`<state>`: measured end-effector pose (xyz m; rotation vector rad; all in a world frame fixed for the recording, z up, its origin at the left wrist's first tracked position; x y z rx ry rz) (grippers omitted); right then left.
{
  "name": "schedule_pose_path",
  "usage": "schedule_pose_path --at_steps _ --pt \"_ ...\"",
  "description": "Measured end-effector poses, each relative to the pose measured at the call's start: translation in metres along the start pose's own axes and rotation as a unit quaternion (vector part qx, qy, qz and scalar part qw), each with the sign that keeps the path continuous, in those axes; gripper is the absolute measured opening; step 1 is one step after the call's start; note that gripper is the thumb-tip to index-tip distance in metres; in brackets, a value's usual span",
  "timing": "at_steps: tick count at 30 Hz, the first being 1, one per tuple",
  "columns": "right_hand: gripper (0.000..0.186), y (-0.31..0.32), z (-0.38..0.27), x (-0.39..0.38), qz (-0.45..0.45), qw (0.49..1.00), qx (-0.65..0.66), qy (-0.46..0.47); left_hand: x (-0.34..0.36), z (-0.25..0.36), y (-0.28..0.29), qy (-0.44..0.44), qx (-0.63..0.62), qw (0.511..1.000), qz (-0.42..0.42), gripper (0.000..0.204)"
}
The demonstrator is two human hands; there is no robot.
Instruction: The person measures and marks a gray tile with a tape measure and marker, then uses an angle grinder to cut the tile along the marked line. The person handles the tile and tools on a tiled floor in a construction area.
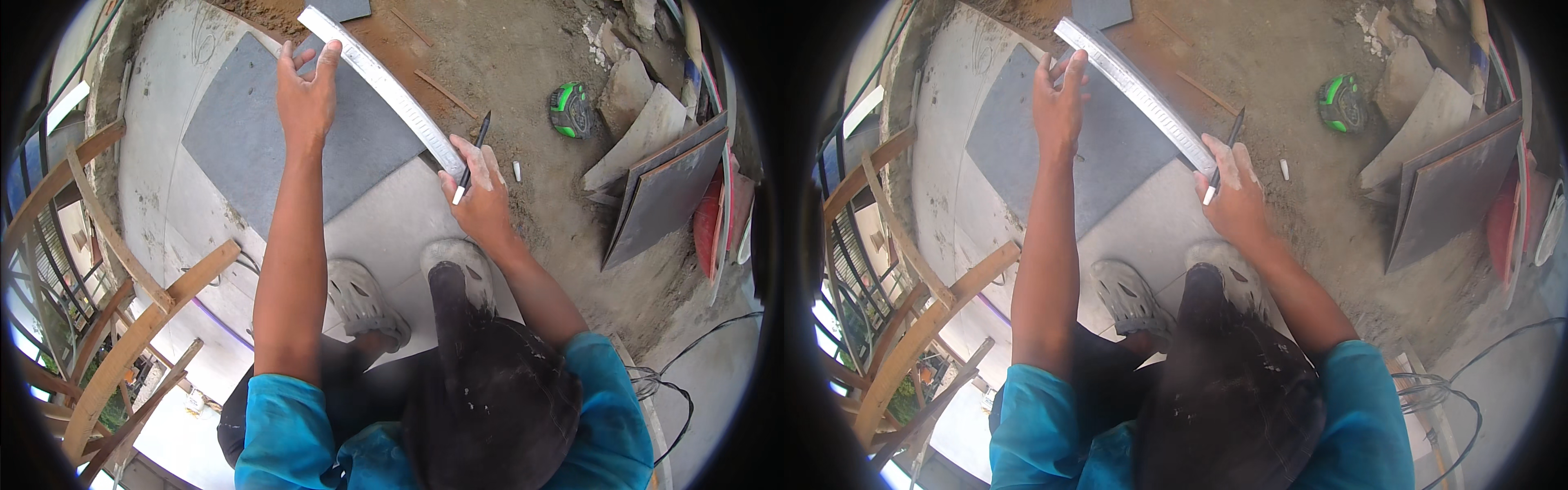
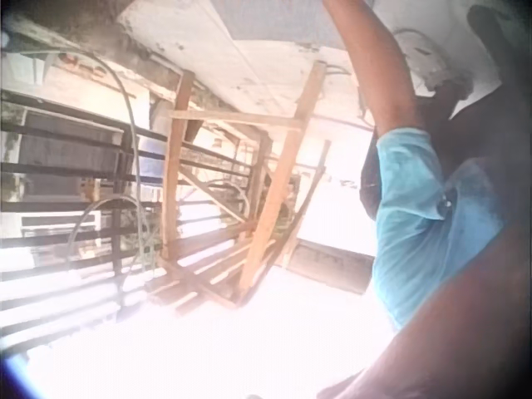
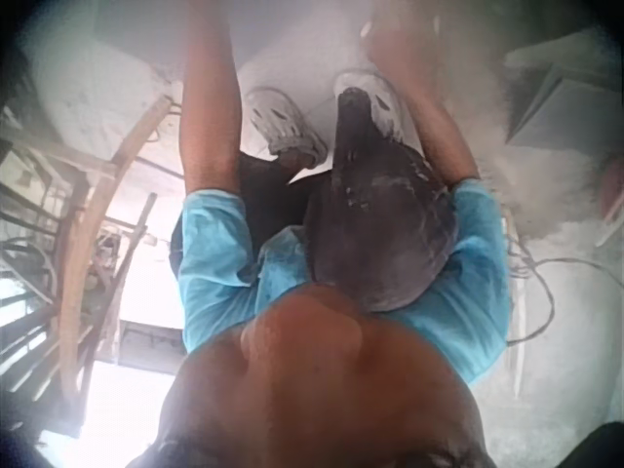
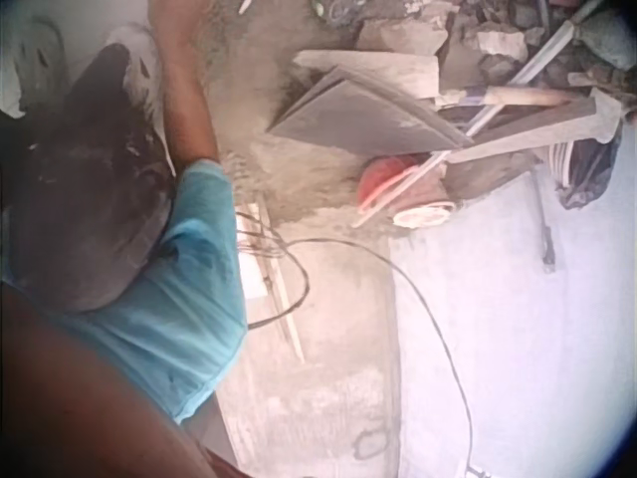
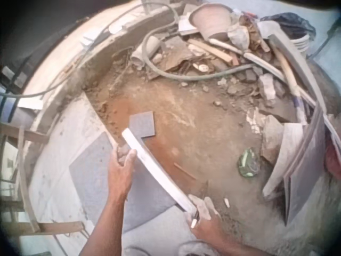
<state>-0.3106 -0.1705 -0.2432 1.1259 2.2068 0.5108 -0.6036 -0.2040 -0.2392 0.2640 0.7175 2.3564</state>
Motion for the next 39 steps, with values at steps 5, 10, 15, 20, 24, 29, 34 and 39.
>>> schedule_pose_path --at_steps 5,10,15,20,24,29,34,39 --pt "0.055 -0.015 0.002 -0.009 -0.019 1.0 0.016 -0.017 0.007 -0.017 -0.016 0.061 -0.025 0.998 -0.011 0.075" --pt "0.048 -0.006 0.031 -0.011 -0.013 0.992 0.087 -0.088 0.032 -0.043 -0.015 0.054 -0.057 0.997 0.025 0.076" --pt "0.043 -0.008 0.045 -0.01 -0.03 0.979 0.129 -0.157 0.042 -0.048 -0.029 0.08 -0.032 0.996 -0.025 0.078" --pt "0.035 -0.009 0.053 -0.006 0.006 0.979 0.159 -0.13 0.047 -0.046 -0.031 0.075 -0.016 0.997 -0.016 0.078" --pt "0.031 -0.01 0.058 -0.006 -0.014 0.972 0.165 -0.166 0.043 -0.036 -0.036 0.084 0.002 0.996 -0.016 0.08" --pt "0.029 -0.011 0.058 -0.001 -0.008 0.973 0.171 -0.158 0.051 -0.038 -0.038 0.073 -0.004 0.997 -0.036 0.083" --pt "0.029 -0.013 0.058 0.002 -0.008 0.971 0.182 -0.157 0.052 -0.031 -0.039 0.071 0.009 0.997 -0.036 0.084" --pt "0.03 -0.011 0.059 0.004 -0.004 0.97 0.185 -0.155 0.055 -0.027 -0.043 0.073 0.008 0.996 -0.045 0.083"
Point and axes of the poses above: each hand's wrist, its own x-axis towards the middle knuckle, its own y-axis out of the back of the hand, z = x × y, the point moved 10 cm from there along x, towards the middle knuckle, and after that the axes turned 12 degrees about -y, right-handed, at the moved point
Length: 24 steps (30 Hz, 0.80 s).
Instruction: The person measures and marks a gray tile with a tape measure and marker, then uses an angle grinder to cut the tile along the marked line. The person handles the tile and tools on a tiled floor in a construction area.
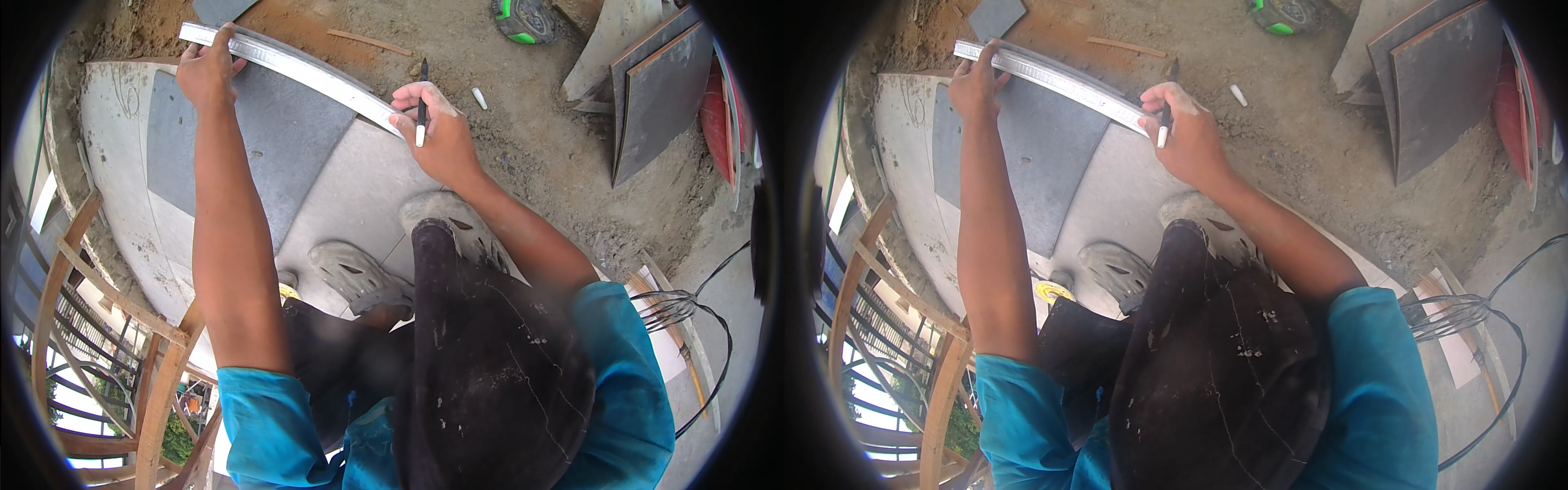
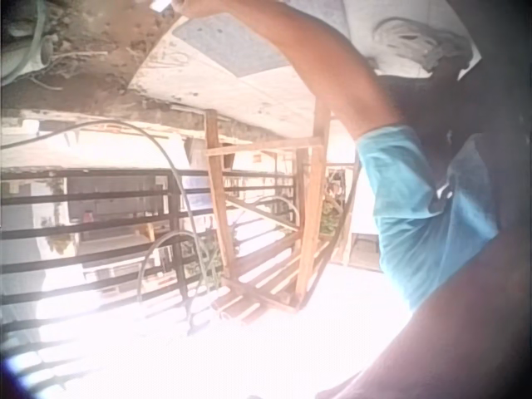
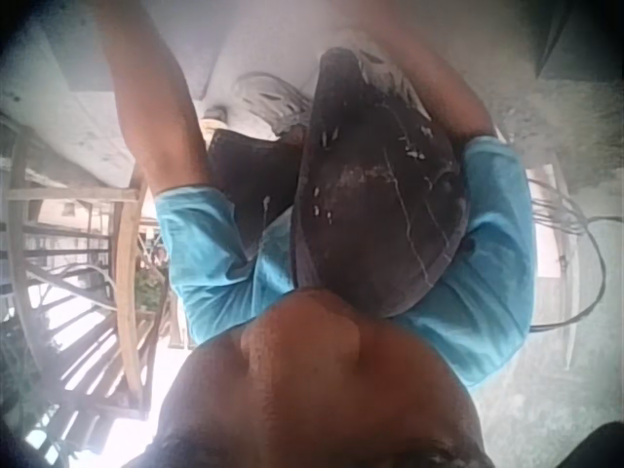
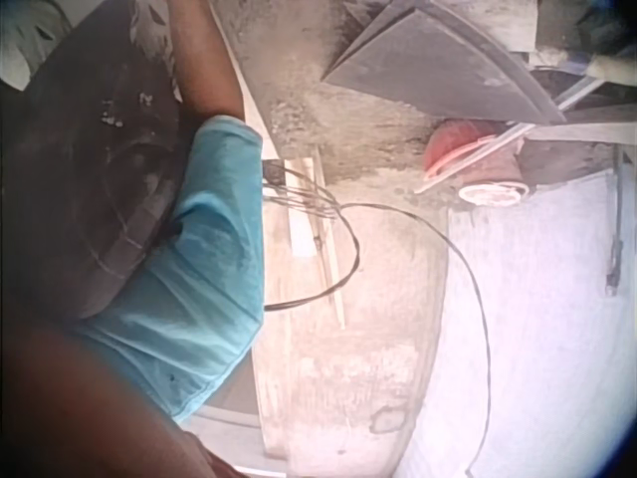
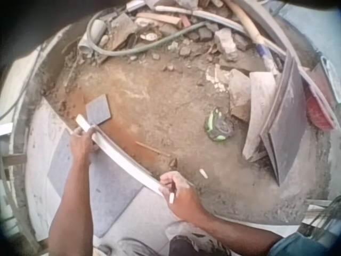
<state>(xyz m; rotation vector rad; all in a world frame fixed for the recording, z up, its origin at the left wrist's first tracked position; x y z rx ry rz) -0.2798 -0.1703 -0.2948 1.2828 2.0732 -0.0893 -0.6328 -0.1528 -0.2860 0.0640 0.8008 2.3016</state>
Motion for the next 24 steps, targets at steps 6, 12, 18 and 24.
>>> schedule_pose_path --at_steps 6,12,18,24 --pt "0.028 -0.003 0.001 0.003 -0.003 1.0 -0.003 -0.002 0.0 -0.005 0.003 0.005 -0.002 1.0 0.019 0.08" --pt "0.026 -0.006 0.005 0.003 -0.007 1.0 0.013 -0.012 -0.003 -0.001 0.004 0.005 0.019 1.0 0.011 0.082" --pt "0.028 -0.003 0.006 0.004 0.007 1.0 -0.003 0.001 -0.012 0.008 -0.001 -0.013 -0.022 1.0 0.001 0.073" --pt "0.028 -0.004 0.0 0.002 -0.003 1.0 -0.01 -0.003 -0.017 0.005 0.008 -0.04 -0.03 0.998 0.022 0.063"
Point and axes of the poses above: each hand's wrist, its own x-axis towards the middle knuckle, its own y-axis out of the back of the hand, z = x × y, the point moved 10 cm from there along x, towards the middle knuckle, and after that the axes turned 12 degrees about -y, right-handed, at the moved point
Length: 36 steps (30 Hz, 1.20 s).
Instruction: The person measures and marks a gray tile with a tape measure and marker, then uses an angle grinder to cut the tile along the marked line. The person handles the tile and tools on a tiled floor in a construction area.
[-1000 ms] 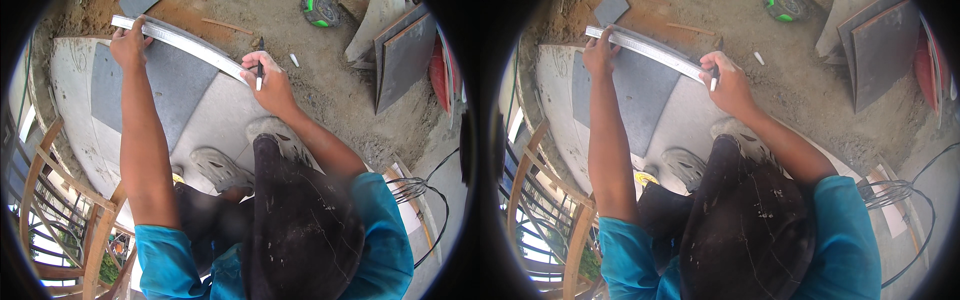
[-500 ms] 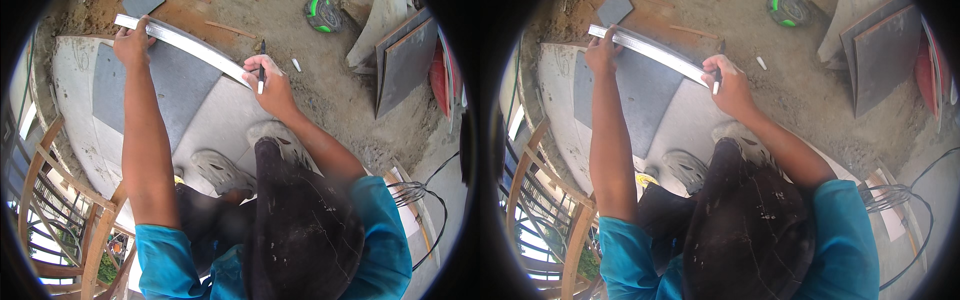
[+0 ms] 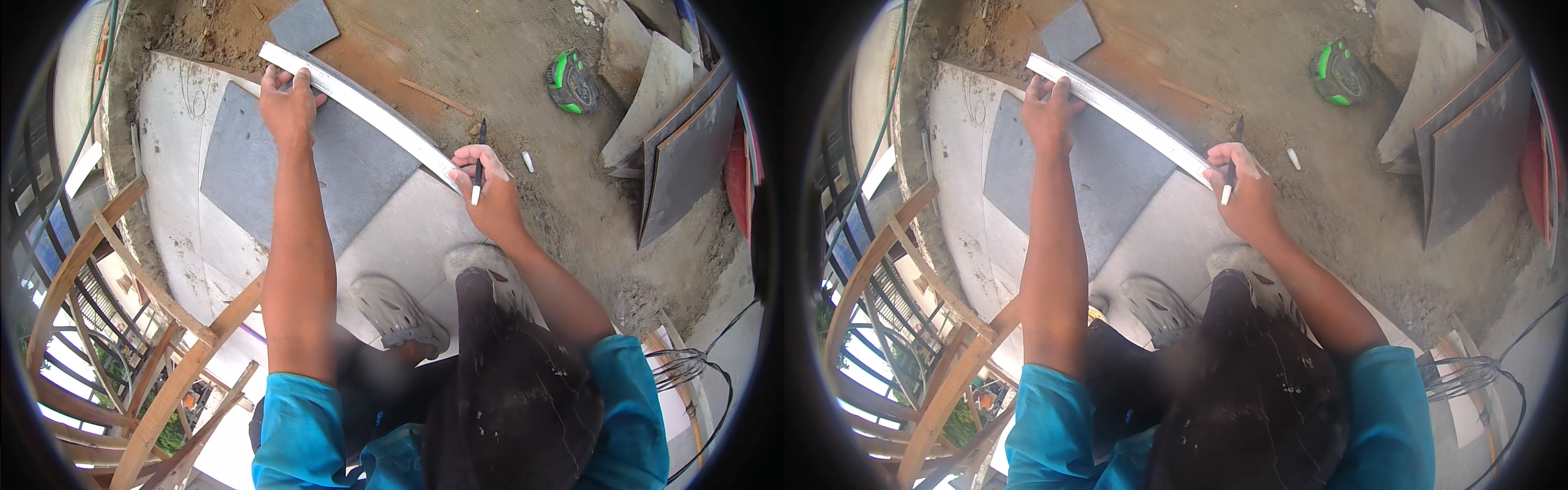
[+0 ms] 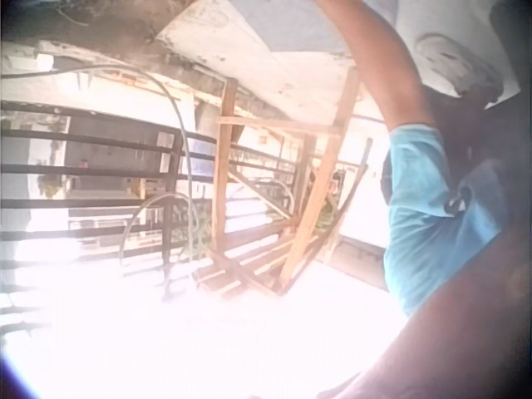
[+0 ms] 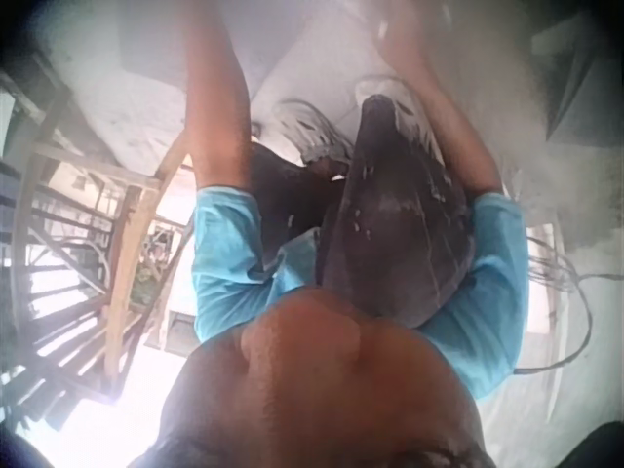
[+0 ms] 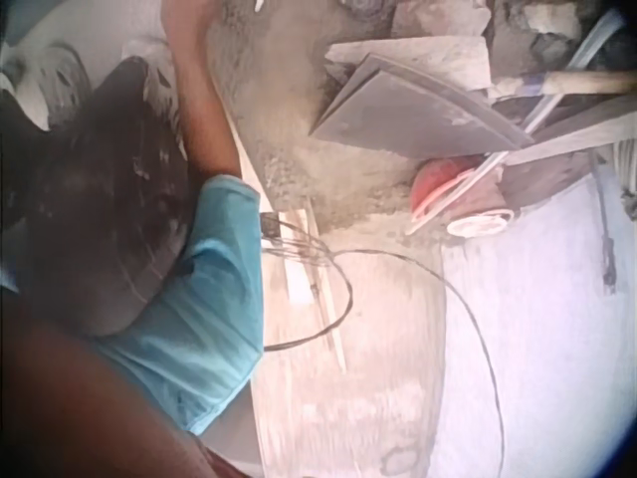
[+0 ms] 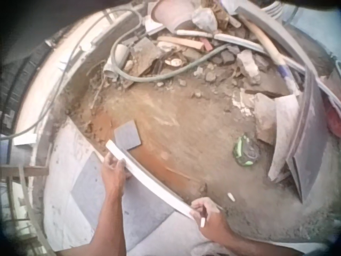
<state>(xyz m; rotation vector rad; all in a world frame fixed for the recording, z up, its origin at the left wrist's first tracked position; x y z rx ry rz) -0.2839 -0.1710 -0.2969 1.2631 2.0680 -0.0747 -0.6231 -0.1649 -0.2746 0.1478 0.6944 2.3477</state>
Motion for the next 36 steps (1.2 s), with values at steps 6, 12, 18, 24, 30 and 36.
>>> schedule_pose_path --at_steps 6,12,18,24,30,36 --pt "0.026 -0.0004 0.0011 -0.0005 0.002 1.0 0.004 0.003 0.001 0.0065 -0.0028 0.003 0.013 1.0 0.005 0.063" --pt "0.027 -0.0002 -0.0003 -0.0003 0.0 1.0 0.013 0.005 0.0019 0.0039 -0.0032 -0.005 0.003 1.0 0.011 0.063" --pt "0.027 0.0006 0.0004 0.0002 -0.003 1.0 0.018 -0.002 0.0018 0.0042 -0.0042 -0.005 -0.002 1.0 0.008 0.063" --pt "0.027 0.0012 -0.001 0.0003 -0.003 1.0 0.01 0.007 -0.0019 0.0109 -0.0078 0.012 -0.005 1.0 -0.01 0.064" --pt "0.027 0.0004 -0.001 0.0009 -0.007 1.0 0.012 0.015 -0.0013 0.0091 -0.0046 0.0 -0.004 1.0 0.007 0.063" --pt "0.027 0.0008 -0.0028 0.0011 -0.012 1.0 0.008 0.008 -0.001 0.01 -0.005 0.0 -0.004 1.0 0.005 0.05"
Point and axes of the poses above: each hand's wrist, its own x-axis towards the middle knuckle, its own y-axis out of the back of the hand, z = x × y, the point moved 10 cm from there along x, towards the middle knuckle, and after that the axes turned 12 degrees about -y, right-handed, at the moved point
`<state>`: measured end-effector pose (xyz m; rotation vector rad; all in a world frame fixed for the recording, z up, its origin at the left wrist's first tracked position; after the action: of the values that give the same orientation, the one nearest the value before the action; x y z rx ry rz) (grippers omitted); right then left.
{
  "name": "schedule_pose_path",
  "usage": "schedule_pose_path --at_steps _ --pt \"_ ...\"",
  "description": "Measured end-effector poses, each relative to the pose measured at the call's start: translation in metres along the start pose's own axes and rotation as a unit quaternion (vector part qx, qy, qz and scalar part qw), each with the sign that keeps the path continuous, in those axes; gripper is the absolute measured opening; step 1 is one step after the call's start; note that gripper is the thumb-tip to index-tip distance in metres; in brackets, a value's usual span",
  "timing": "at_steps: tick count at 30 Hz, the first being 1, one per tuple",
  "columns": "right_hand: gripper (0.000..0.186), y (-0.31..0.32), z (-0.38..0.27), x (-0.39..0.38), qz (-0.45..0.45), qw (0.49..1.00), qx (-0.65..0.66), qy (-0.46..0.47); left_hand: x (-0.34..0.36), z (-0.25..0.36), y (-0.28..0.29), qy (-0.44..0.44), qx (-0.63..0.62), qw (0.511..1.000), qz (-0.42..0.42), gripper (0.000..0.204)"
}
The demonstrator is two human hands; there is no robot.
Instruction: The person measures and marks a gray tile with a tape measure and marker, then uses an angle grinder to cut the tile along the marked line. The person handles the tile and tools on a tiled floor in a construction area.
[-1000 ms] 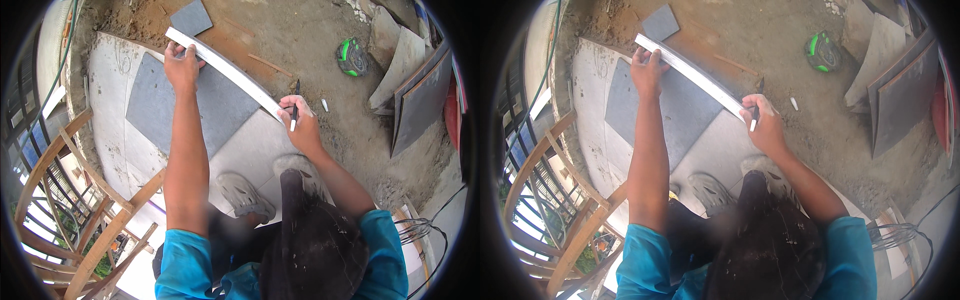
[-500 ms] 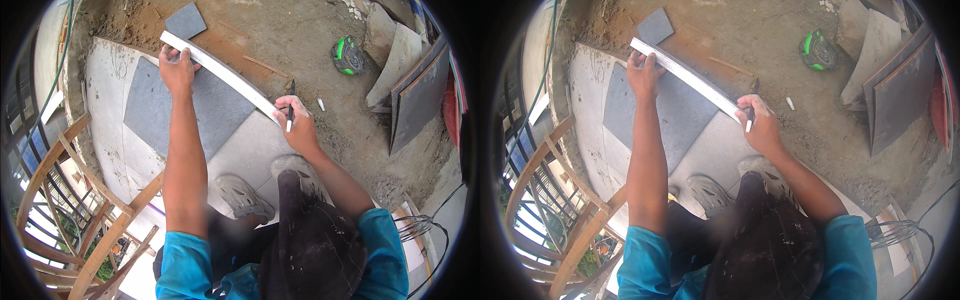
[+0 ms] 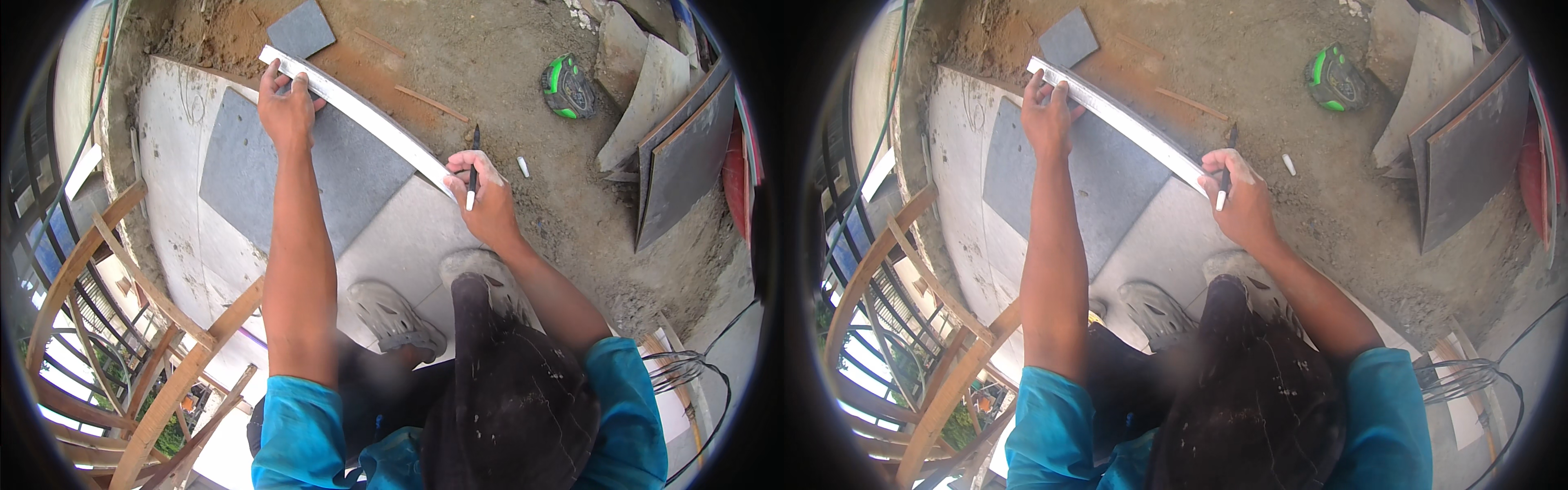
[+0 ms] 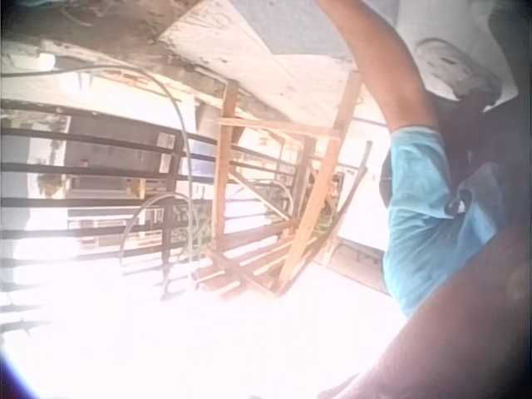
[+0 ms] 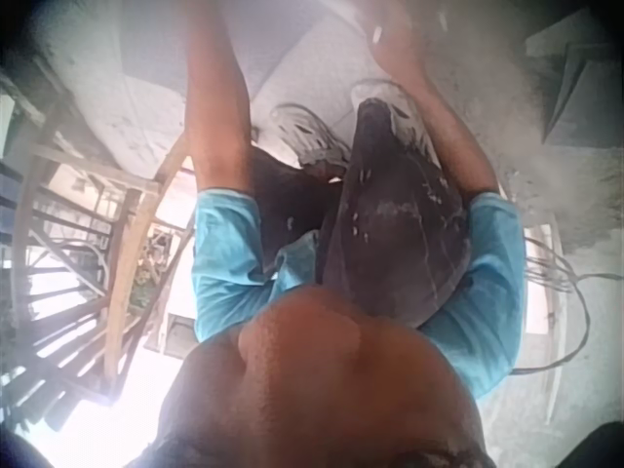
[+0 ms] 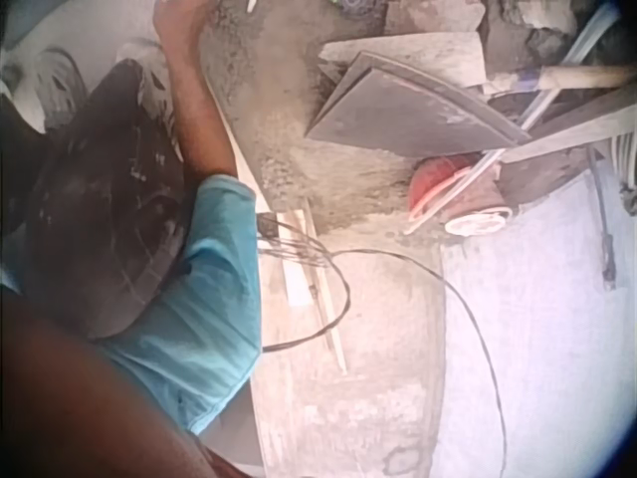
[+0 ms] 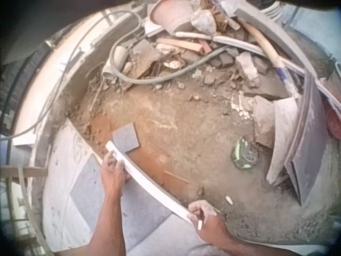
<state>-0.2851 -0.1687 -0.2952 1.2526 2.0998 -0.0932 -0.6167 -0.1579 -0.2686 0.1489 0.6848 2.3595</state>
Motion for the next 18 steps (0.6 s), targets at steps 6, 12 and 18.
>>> schedule_pose_path --at_steps 6,12,18 --pt "0.024 -0.001 0.001 0.0 -0.005 1.0 -0.02 0.01 -0.003 -0.001 -0.004 0.016 0.026 0.999 -0.04 0.041" --pt "0.025 -0.001 0.004 0.0 -0.006 1.0 0.001 -0.012 0.002 -0.001 -0.006 0.027 0.038 0.994 -0.1 0.066" --pt "0.026 -0.002 0.001 0.0 -0.003 1.0 0.004 -0.003 -0.001 0.002 -0.016 -0.102 0.237 0.936 -0.237 0.108"
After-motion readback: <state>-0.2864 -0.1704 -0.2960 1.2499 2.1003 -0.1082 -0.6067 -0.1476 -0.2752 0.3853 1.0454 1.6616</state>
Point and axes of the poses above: each hand's wrist, its own x-axis towards the middle knuckle, its own y-axis out of the back of the hand, z = x × y, the point moved 10 cm from there along x, towards the middle knuckle, and after that the axes turned 12 degrees about -y, right-handed, at the moved point
